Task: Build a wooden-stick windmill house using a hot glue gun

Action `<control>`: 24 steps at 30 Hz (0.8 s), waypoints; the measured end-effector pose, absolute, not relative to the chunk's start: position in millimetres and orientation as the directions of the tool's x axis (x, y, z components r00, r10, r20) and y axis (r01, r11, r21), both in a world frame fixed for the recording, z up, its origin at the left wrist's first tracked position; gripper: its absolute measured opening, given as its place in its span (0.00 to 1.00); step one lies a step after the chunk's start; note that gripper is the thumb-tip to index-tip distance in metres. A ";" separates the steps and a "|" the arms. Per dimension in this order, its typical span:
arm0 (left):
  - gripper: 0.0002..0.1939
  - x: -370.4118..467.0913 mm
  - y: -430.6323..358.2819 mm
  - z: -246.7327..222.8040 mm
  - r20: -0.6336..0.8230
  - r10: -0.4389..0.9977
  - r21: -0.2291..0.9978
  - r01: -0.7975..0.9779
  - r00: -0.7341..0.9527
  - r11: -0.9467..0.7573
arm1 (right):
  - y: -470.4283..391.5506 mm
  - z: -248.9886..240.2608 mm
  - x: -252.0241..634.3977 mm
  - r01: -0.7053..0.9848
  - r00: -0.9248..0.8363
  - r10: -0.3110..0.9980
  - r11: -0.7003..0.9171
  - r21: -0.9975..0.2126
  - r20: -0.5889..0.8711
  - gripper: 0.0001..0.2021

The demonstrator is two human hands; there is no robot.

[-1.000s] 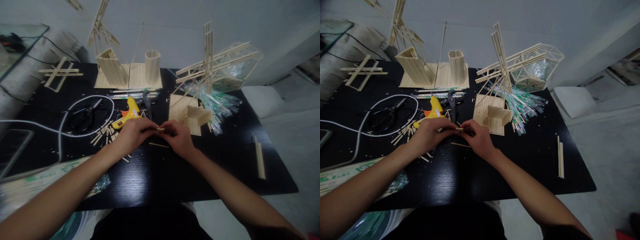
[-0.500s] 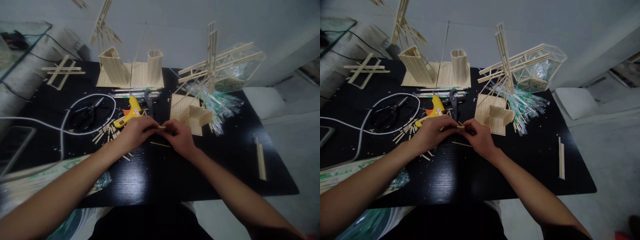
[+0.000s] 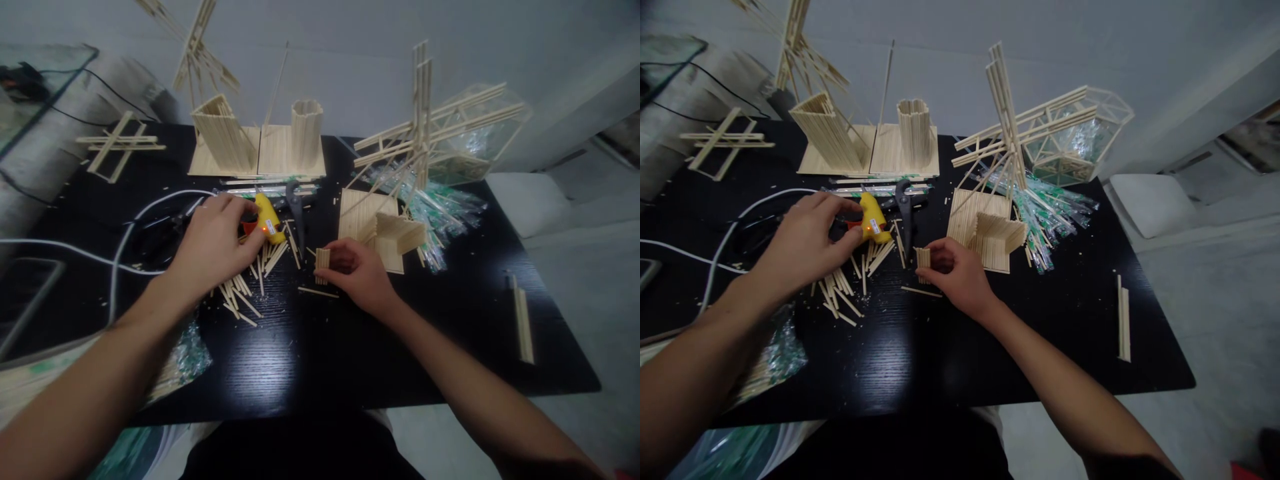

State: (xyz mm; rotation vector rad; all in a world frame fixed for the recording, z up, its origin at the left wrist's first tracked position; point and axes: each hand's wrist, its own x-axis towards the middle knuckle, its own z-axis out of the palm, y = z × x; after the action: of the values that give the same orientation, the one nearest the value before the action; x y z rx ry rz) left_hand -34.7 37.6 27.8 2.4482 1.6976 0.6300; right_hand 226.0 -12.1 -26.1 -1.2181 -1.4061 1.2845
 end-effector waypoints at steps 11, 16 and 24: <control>0.23 -36.9 36.2 8.2 0.137 0.947 0.096 0.947 0.292 -0.306 | -14.2 -22.7 227.1 0.137 -0.128 0.991 -0.029 -0.990 -0.047 0.20; 0.20 -36.6 34.2 9.4 0.127 0.941 0.053 0.946 0.312 -0.321 | -14.0 -17.5 228.9 0.015 -0.122 0.987 -0.102 -0.995 -0.103 0.21; 0.12 -40.2 24.3 27.7 0.231 0.939 0.491 0.803 0.255 -0.339 | -12.2 -12.5 230.6 -0.182 -0.156 0.964 -0.244 -0.953 -0.217 0.22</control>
State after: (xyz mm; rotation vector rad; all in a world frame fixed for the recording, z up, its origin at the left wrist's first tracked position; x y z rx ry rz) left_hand -40.2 24.3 27.7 2.2558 1.6146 0.7144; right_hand 230.6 -12.2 -12.5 -1.1553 -1.0336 1.5695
